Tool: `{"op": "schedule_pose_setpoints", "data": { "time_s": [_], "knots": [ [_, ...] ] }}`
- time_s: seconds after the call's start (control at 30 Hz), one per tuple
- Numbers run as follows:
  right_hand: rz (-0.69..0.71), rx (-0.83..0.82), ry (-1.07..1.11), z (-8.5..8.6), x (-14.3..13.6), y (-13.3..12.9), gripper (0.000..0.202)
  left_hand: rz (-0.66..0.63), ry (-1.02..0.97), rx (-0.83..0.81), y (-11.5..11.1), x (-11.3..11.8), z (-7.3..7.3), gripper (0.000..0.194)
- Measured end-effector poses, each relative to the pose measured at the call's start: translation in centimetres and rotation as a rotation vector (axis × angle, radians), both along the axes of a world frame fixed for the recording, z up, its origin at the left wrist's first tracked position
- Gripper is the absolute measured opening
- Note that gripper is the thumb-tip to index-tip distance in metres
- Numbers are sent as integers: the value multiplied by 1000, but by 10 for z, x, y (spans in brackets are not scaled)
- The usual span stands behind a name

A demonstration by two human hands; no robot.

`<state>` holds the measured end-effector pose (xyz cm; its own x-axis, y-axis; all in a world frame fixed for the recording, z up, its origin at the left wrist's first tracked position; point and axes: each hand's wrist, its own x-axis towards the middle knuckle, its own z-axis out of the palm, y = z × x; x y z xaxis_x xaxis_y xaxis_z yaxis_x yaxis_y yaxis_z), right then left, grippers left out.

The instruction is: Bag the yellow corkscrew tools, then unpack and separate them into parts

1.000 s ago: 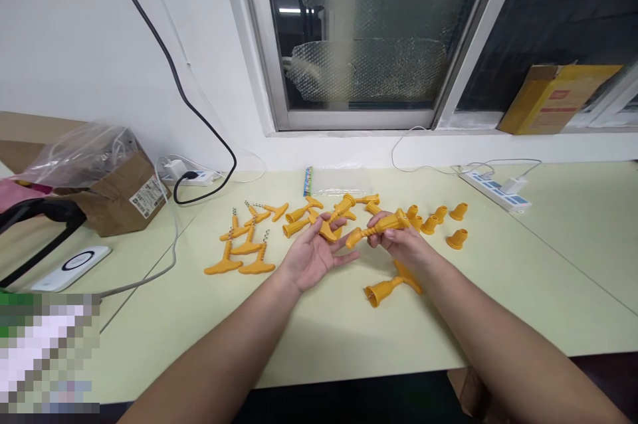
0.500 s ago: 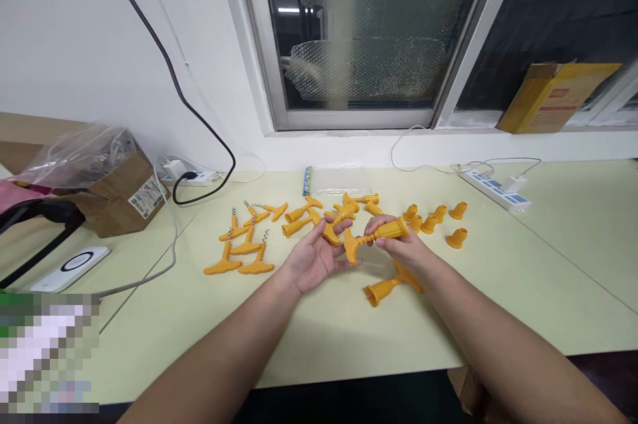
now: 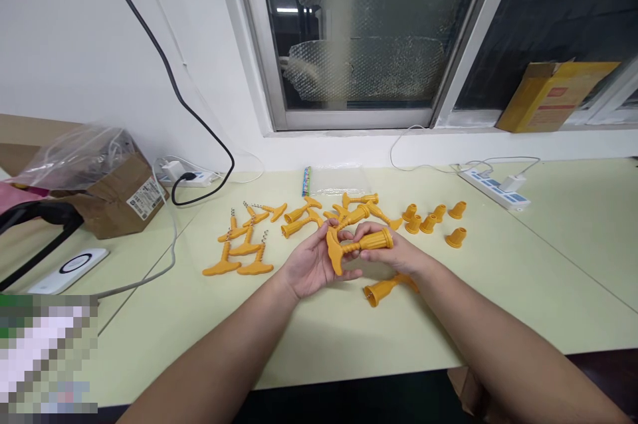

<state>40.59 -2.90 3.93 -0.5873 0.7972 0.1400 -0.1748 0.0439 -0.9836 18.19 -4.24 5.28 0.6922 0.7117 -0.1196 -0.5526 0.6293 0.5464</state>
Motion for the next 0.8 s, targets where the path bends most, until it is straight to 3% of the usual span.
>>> {"op": "schedule_pose_setpoints", "data": {
  "time_s": [0.23,0.37,0.47,0.63,0.8],
  "knots": [
    [-166,-30,-79,-9,-2,7,31,-37,-44,26,-4,-4,4,14],
    [-176,4,-146,-8,0,11,27,31,-18,80,-8,-4,10,11],
    [-119,99,-332,4,17,9,31,119,-39,84,-6,-5,13,10],
    [77,213,-826,27,57,3,47,251,-107,49,6,-10,12,9],
    [174,280,-1044,21,47,-9,50,381,-146,-17,15,-11,9,11]
  ]
}}
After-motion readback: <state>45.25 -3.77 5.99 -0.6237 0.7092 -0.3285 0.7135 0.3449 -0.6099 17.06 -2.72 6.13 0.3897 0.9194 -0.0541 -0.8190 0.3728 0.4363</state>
